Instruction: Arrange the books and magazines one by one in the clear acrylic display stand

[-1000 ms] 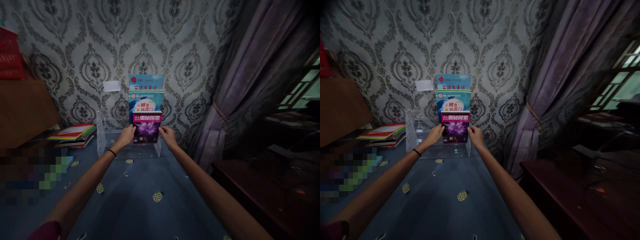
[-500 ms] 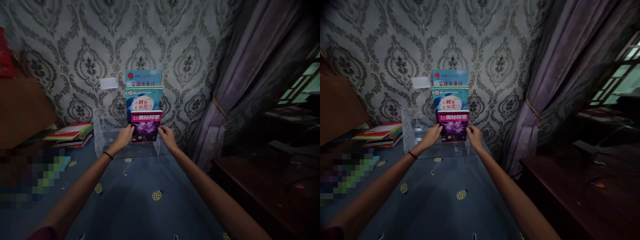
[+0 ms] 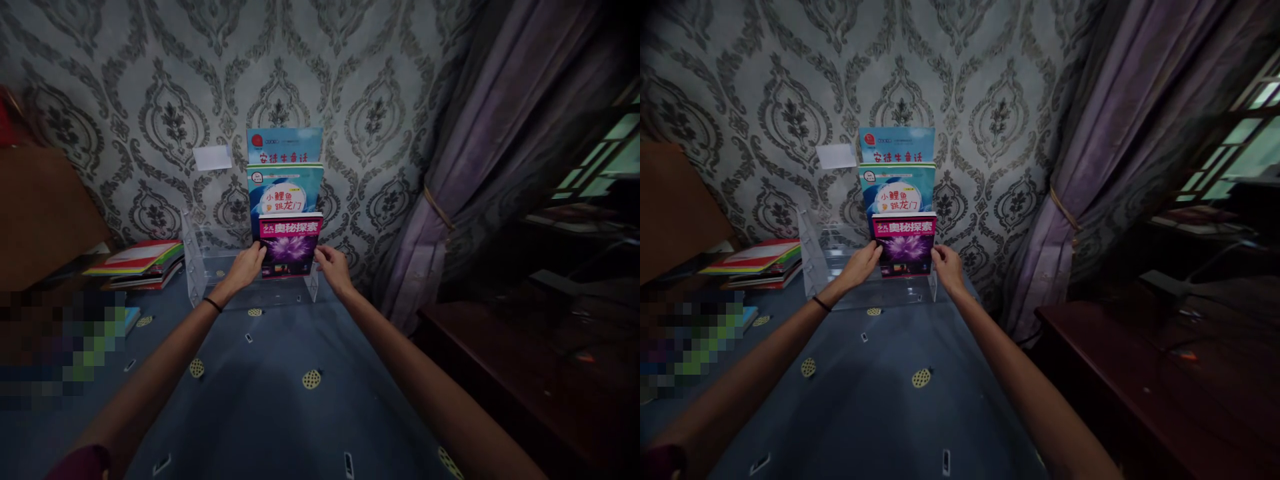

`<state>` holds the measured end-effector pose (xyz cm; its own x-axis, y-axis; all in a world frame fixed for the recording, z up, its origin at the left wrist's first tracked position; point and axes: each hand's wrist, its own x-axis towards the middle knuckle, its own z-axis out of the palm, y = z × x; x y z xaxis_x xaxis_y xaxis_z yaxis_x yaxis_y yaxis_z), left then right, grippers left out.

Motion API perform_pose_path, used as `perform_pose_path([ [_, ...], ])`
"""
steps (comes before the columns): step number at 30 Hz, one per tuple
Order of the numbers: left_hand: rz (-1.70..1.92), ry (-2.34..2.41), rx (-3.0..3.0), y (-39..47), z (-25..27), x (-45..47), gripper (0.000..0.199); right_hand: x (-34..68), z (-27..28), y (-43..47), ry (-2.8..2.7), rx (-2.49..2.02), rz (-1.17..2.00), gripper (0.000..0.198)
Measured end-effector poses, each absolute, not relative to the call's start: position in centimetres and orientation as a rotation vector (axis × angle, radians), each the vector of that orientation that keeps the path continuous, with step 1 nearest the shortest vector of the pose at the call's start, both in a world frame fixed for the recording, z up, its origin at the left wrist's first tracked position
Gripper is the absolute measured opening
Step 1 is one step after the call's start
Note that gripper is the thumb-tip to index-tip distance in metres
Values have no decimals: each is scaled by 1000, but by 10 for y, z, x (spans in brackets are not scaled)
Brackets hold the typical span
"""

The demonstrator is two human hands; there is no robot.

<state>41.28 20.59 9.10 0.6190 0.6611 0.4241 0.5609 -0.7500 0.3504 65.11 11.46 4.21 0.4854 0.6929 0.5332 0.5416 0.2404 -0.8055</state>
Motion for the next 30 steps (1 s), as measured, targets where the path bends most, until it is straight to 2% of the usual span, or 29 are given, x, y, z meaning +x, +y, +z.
perform_pose_path([
  [24, 860, 943, 2630, 202, 89, 405, 18, 644, 42, 108, -1088, -1378, 143, 44],
  [27, 883, 961, 2624, 190, 89, 399, 20, 640, 38, 99, -1021, -1375, 163, 46],
  [30, 903, 1004, 2621, 172, 87, 387, 24, 629, 29, 85, -983, -1371, 206, 40],
])
